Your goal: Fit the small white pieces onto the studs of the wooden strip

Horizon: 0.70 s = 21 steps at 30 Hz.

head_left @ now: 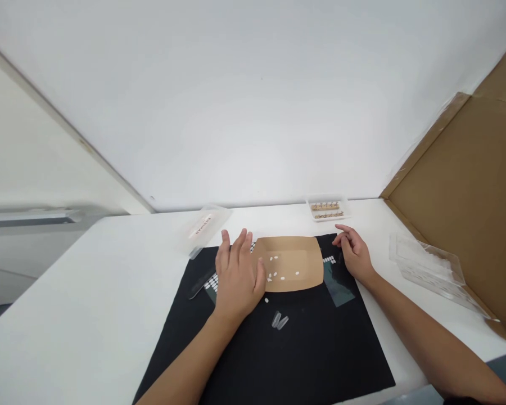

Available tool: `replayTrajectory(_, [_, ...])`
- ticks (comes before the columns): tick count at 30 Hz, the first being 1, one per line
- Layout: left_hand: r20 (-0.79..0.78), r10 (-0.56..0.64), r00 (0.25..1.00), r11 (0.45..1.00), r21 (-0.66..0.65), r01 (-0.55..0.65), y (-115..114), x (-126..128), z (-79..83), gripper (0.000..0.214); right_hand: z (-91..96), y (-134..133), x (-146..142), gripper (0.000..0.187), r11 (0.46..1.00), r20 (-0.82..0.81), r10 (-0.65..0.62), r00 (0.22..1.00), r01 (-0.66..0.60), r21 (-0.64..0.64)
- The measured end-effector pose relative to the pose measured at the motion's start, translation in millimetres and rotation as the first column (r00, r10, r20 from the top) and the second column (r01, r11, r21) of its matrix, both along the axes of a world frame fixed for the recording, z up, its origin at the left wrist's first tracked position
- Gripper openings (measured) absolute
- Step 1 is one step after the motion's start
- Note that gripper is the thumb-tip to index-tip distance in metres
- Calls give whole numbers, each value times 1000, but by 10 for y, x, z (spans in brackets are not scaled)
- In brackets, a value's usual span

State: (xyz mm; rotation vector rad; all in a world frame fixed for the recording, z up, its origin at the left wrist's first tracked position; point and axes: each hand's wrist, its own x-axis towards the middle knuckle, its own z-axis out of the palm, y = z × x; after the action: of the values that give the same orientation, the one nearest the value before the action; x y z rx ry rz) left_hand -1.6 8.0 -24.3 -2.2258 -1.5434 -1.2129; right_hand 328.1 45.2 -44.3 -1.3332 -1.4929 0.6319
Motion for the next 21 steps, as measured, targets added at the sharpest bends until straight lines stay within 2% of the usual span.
replayTrajectory(4, [-16,63,998,998,1,-63,45,-98,38,56,-4,-1,5,42,999,-15,33,999,-33,-8])
replayTrajectory(8, [-131,120,984,985,142,-101,140,-371,228,30,15,-20,1,44,998,-62,59,996,-58,17])
replayTrajectory(10, [-183,184,966,981,101,-167,195,-516,290,20,16,-24,-2,44,998,-77,67,995,-66,19])
replayTrajectory(11, [-220,175,960,985,49,-168,220,-576,298,20,13,-24,-3,44,998,-79,69,994,-68,16])
replayTrajectory(15, [-404,41,914,981,-158,-114,279,-694,228,28,-1,-20,2,43,998,-70,56,996,-56,9])
replayTrajectory(18, [-421,-25,907,962,-256,-92,288,-704,166,31,-7,-18,13,42,999,-54,38,998,-37,11])
replayTrajectory(21, [-398,-9,917,948,-296,-119,297,-709,134,36,-11,-16,19,42,999,-47,38,998,-38,7])
